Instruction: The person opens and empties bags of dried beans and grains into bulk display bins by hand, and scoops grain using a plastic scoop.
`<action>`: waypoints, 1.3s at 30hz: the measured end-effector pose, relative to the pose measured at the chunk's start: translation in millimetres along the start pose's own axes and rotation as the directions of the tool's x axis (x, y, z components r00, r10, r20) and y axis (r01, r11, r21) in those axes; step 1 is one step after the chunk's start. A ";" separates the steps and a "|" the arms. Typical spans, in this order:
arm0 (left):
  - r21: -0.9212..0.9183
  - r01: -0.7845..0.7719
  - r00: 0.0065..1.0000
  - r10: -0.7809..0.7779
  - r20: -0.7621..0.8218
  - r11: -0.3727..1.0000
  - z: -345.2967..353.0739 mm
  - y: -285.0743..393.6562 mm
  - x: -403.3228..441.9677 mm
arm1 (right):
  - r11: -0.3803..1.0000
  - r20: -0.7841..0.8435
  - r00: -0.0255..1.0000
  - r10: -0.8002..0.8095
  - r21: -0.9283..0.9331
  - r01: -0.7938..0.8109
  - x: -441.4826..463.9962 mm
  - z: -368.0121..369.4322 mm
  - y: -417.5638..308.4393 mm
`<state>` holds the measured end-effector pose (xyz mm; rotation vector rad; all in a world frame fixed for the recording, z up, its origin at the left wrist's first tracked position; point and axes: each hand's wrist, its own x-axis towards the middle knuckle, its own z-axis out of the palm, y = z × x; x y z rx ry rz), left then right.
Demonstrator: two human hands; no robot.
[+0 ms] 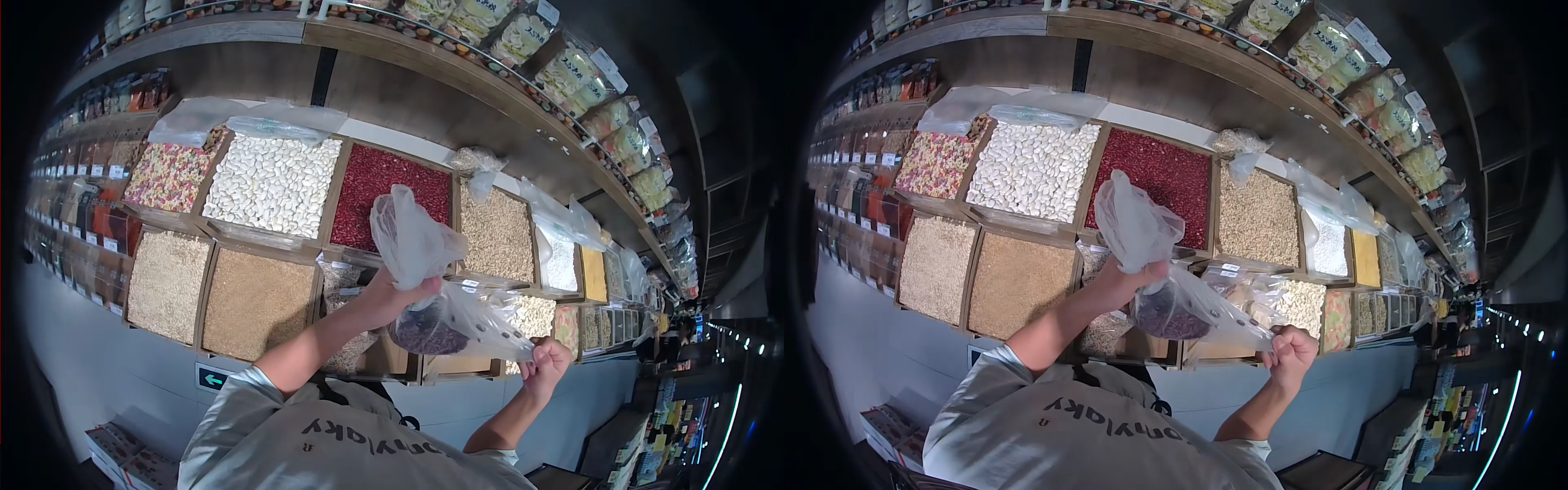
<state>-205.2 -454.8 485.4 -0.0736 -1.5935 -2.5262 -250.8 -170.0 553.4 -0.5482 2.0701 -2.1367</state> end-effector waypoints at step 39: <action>-0.956 -0.204 0.929 -0.267 -0.258 0.211 -35.3 -197.8 194.2 | 0.969 -0.116 0.965 0.234 0.109 -0.222 232.3 26.7 30.0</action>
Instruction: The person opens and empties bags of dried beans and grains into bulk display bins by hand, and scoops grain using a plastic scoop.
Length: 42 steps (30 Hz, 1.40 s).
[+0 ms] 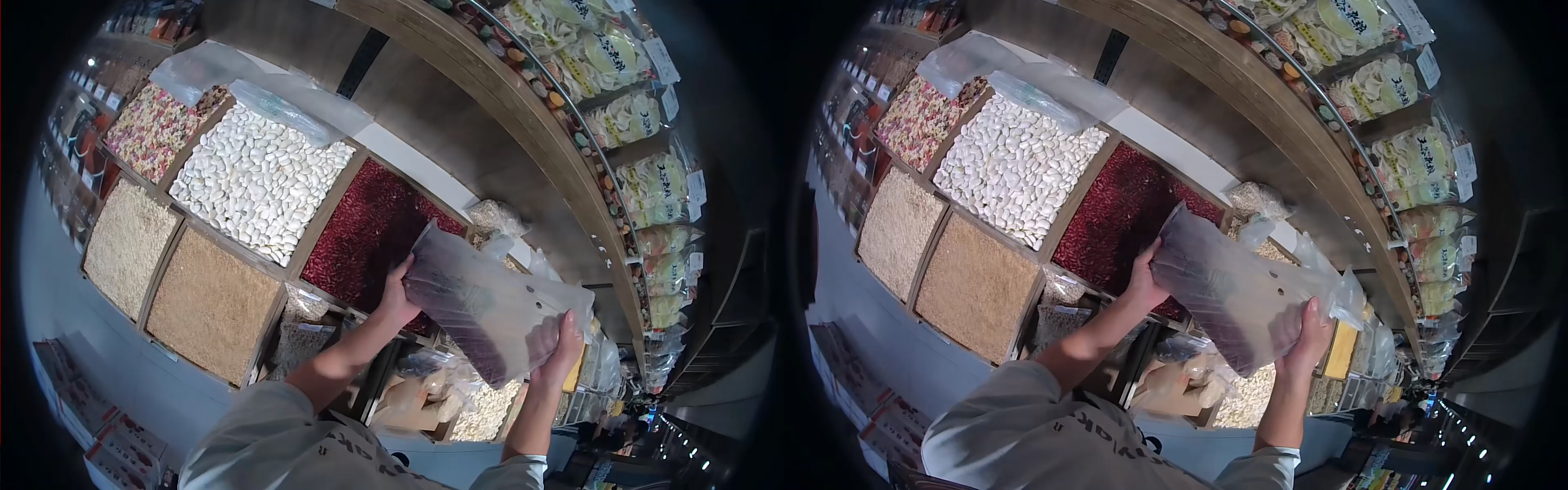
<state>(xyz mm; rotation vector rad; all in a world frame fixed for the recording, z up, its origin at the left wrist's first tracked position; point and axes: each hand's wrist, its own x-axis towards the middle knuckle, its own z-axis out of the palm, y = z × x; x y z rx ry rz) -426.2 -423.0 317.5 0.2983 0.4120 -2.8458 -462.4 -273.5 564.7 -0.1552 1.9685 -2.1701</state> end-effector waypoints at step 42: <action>-0.100 0.004 1.000 -0.003 0.009 0.995 32.2 -23.2 42.0 | 0.984 0.215 0.975 -0.048 -0.158 0.084 31.6 24.1 -45.0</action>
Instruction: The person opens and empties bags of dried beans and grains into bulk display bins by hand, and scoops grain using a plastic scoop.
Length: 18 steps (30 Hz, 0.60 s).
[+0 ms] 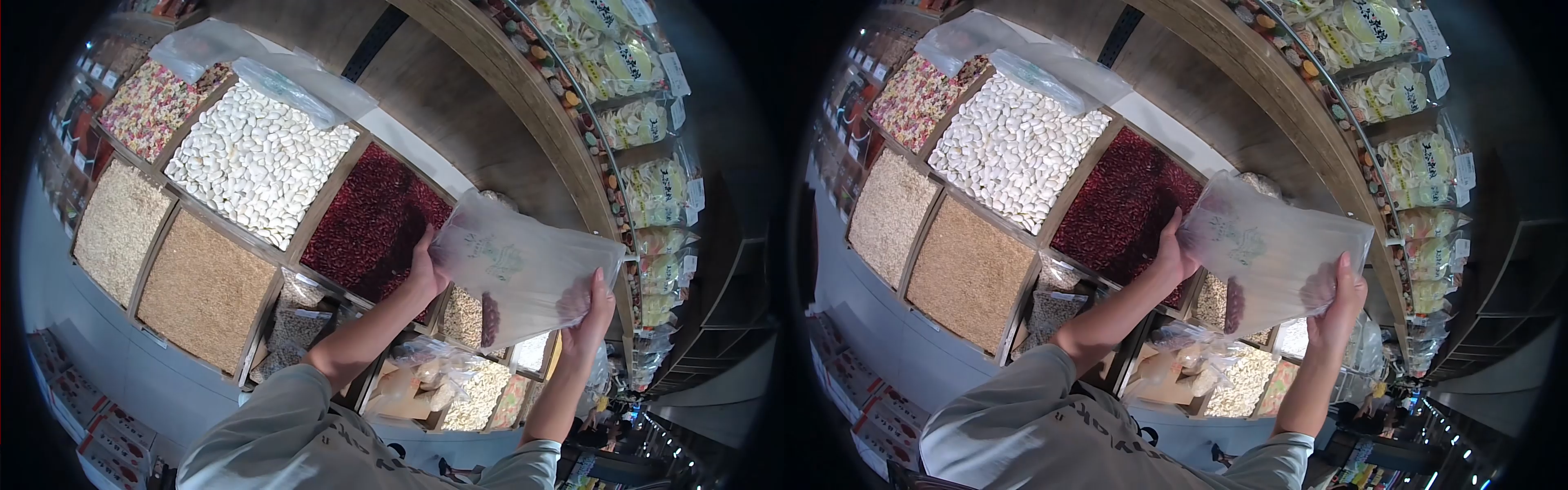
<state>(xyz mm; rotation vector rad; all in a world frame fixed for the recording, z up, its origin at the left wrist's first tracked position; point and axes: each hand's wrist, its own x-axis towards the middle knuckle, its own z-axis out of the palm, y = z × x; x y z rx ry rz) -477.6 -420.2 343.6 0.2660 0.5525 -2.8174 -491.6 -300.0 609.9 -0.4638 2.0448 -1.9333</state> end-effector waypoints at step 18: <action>0.318 0.073 0.941 0.040 -0.336 0.945 -4.8 -54.9 -110.7 | 0.989 0.096 0.990 0.098 0.104 -0.108 -0.4 25.5 -15.8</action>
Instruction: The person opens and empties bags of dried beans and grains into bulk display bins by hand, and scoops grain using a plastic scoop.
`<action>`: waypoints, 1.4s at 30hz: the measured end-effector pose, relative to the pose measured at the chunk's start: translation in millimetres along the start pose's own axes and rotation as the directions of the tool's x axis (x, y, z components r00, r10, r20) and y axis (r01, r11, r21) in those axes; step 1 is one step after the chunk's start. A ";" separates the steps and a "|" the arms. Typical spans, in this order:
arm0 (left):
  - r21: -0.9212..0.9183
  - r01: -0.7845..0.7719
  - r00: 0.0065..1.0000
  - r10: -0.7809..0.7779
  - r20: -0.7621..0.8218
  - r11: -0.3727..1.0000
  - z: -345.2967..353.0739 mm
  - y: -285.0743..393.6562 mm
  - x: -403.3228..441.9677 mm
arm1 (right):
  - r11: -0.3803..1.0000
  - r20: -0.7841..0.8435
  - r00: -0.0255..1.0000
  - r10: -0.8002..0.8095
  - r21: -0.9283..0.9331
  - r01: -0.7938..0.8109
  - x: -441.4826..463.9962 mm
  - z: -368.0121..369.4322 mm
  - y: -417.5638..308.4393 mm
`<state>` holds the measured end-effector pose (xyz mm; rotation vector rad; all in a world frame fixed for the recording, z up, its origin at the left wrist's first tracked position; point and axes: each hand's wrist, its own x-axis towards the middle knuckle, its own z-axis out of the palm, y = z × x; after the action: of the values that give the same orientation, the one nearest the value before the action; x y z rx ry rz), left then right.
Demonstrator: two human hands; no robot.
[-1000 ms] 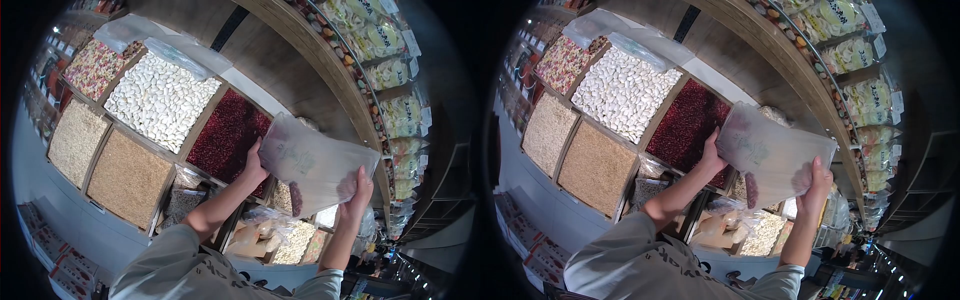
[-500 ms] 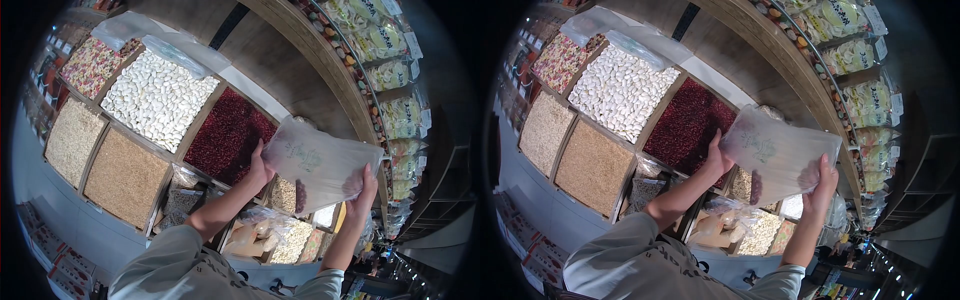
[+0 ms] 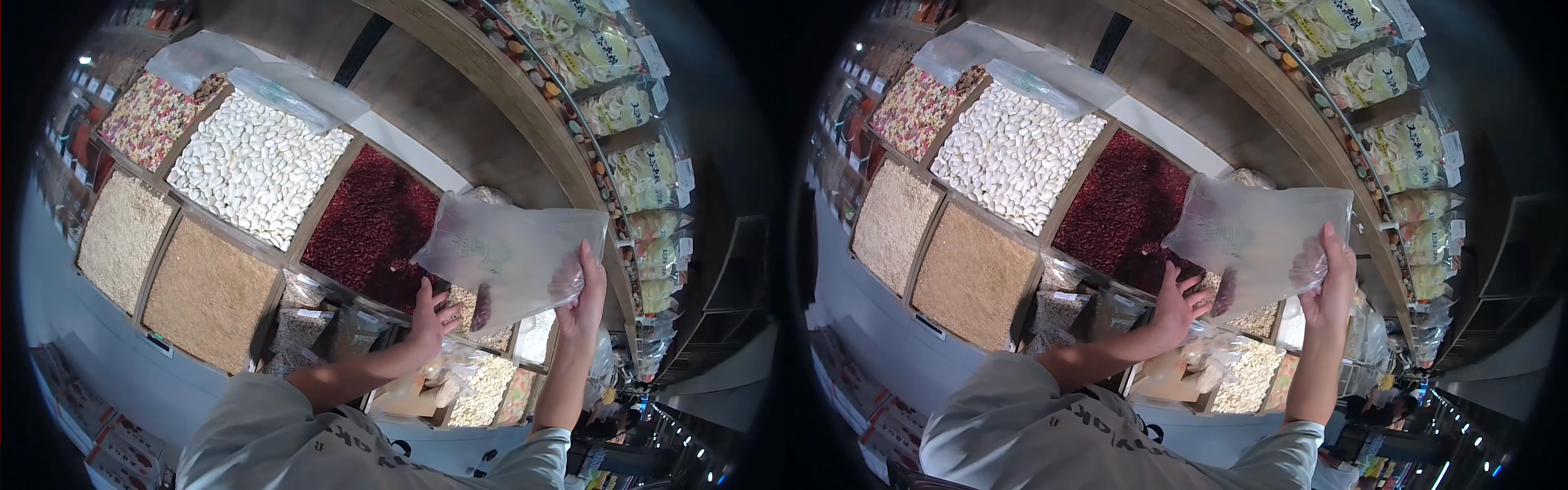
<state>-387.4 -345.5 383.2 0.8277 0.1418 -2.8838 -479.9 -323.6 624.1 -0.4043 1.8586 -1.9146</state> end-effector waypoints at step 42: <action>0.471 -0.716 0.116 0.577 0.809 -0.516 79.6 159.0 -96.9 | 0.987 0.259 0.964 0.052 -0.160 -0.010 70.6 7.1 10.6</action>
<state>-322.3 -502.2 493.8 0.3498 -1.6936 -1.1182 -536.0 -365.1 607.5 -0.6427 1.8309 -1.6097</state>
